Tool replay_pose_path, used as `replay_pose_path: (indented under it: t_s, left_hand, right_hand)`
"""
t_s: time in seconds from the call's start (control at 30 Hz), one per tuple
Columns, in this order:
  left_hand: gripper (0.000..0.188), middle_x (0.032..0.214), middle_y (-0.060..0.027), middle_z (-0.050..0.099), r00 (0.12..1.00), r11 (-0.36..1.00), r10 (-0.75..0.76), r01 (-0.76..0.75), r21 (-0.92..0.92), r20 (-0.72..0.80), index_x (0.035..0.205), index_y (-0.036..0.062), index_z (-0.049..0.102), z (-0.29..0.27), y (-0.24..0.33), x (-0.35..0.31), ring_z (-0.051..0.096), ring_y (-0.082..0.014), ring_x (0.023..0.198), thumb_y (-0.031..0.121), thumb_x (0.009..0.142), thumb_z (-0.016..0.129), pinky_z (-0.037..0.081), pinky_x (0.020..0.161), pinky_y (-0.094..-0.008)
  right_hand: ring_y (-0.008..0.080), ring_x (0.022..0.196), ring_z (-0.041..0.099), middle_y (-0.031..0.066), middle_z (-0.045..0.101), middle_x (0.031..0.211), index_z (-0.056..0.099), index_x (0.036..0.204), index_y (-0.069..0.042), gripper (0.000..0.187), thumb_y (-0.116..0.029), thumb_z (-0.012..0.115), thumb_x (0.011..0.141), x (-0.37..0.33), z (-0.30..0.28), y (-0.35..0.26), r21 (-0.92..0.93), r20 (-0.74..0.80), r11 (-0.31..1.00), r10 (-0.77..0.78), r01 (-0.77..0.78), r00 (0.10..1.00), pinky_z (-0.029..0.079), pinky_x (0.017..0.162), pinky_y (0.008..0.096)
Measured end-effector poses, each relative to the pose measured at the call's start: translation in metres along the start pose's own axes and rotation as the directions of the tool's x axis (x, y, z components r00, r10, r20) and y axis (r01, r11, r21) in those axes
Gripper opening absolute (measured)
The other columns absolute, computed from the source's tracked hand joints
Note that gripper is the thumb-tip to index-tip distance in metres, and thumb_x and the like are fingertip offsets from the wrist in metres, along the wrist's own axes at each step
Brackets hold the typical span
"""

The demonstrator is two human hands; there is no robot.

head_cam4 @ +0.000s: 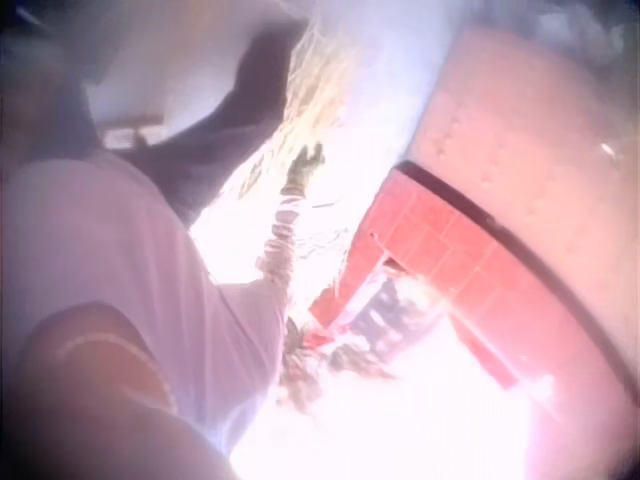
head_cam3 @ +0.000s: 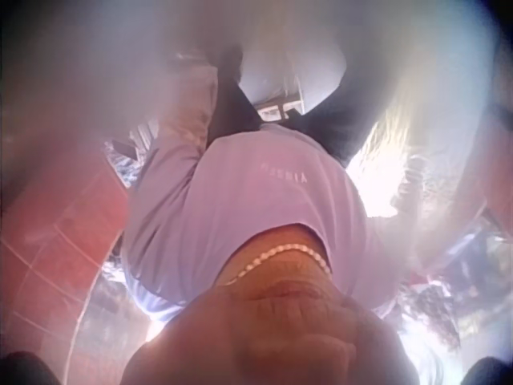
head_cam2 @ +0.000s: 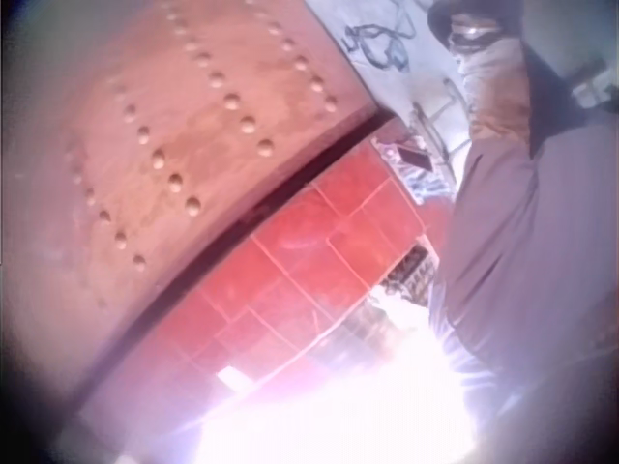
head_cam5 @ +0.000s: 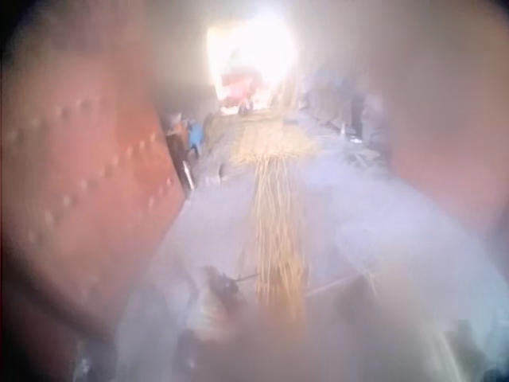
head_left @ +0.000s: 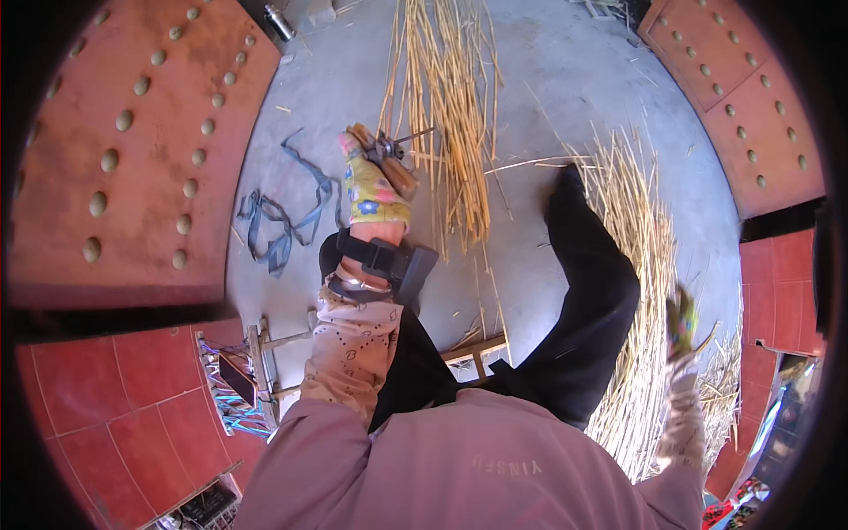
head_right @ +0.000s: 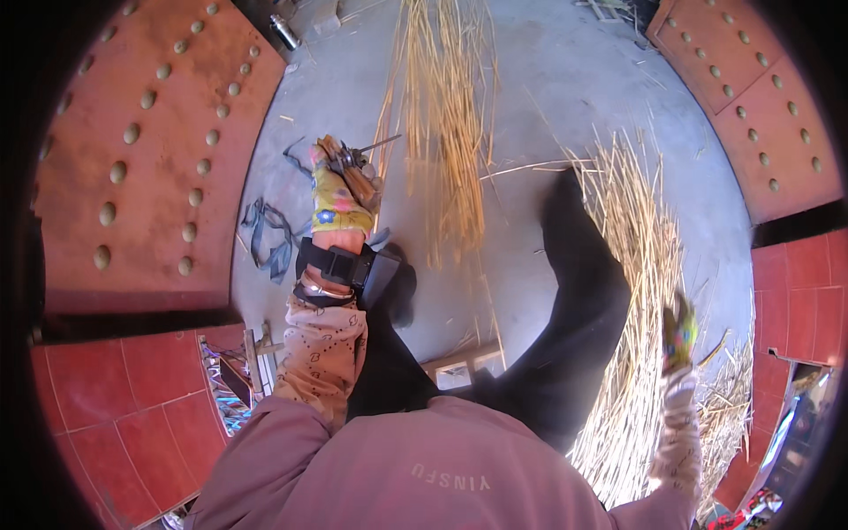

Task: Shaving long bamboo poles into thin strips using a fixed-blade shaping tool.

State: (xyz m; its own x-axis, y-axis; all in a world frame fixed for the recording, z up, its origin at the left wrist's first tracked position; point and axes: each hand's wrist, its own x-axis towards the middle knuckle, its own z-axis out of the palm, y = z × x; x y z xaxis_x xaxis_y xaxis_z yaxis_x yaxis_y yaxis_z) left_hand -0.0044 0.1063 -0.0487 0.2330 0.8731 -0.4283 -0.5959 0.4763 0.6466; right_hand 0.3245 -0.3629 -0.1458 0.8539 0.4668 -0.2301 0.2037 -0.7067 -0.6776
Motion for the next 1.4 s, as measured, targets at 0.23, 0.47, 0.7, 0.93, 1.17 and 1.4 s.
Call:
replay_pose_path:
  t_s: [0.23,0.47,0.7,0.93,1.17,1.4]
  left_hand:
    - [0.049,0.059,0.0001,0.047,0.977,0.996,-0.045,0.027,0.089,0.207,0.074,0.0128,0.051,-0.015,0.007,0.004,0.045,-0.0134,0.046,0.061,0.08,0.052,0.032,0.039,-0.024]
    - [0.045,0.059,0.0027,0.045,0.94,0.943,-0.332,0.334,0.008,-0.083,0.082,0.0176,0.052,-0.016,0.017,-0.023,0.045,-0.0108,0.047,0.062,0.08,0.051,0.033,0.038,-0.0235]
    - [0.044,0.07,0.0022,0.051,0.977,0.973,-0.209,0.211,0.096,-0.029,0.098,0.021,0.055,0.016,0.031,-0.03,0.049,-0.0105,0.055,0.062,0.081,0.05,0.04,0.042,-0.0253]
    - [0.051,0.069,0.0012,0.052,0.982,0.962,-0.188,0.187,0.201,-0.014,0.09,0.0162,0.057,0.002,0.013,-0.028,0.049,-0.0123,0.055,0.065,0.08,0.047,0.038,0.044,-0.0272]
    - [0.055,0.065,0.0008,0.054,0.947,0.893,-0.317,0.277,0.356,0.059,0.081,0.0136,0.057,-0.021,-0.015,-0.041,0.052,-0.0145,0.05,0.068,0.077,0.05,0.045,0.044,-0.028]
    - [0.055,0.066,-0.0001,0.054,0.859,0.84,-0.397,0.199,0.504,0.323,0.083,0.0127,0.058,-0.042,-0.068,-0.102,0.051,-0.0141,0.049,0.066,0.08,0.047,0.04,0.042,-0.0254]
  right_hand:
    - [0.016,0.088,0.059,0.0059,0.059,0.111,0.045,0.127,-0.005,0.044,-0.016,0.055,0.086,0.111,0.245,-0.199,0.454,0.866,0.847,-0.347,-0.276,0.36,0.048,0.07,0.0264]
    - [0.0188,0.085,0.061,0.0076,0.061,0.104,0.05,0.12,-0.004,0.039,-0.019,0.058,0.085,0.08,0.449,-0.143,-0.195,0.798,0.871,-0.127,0.451,0.589,0.05,0.069,0.0304]
    - [0.0216,0.083,0.064,0.0093,0.063,0.098,0.055,0.114,-0.003,0.036,-0.021,0.061,0.084,0.078,0.443,-0.148,0.094,0.88,0.983,-0.009,-0.156,0.476,0.052,0.068,0.0345]
    - [0.024,0.072,0.066,0.0114,0.065,0.084,0.06,0.101,0.001,0.028,-0.021,0.062,0.084,0.072,0.33,-0.23,0.189,0.919,0.92,-0.042,-0.344,0.392,0.053,0.06,0.033]
    - [0.024,0.08,0.065,0.0152,0.063,0.097,0.057,0.106,0.005,0.038,-0.023,0.065,0.082,-0.013,0.229,-0.235,0.574,0.805,0.753,-0.447,-0.322,0.39,0.052,0.065,0.0324]
    - [0.0237,0.101,0.059,0.0155,0.059,0.111,0.055,0.115,0.002,0.031,-0.012,0.053,0.087,-0.096,0.179,-0.22,0.599,0.798,0.725,-0.571,-0.34,0.191,0.048,0.087,0.0343]
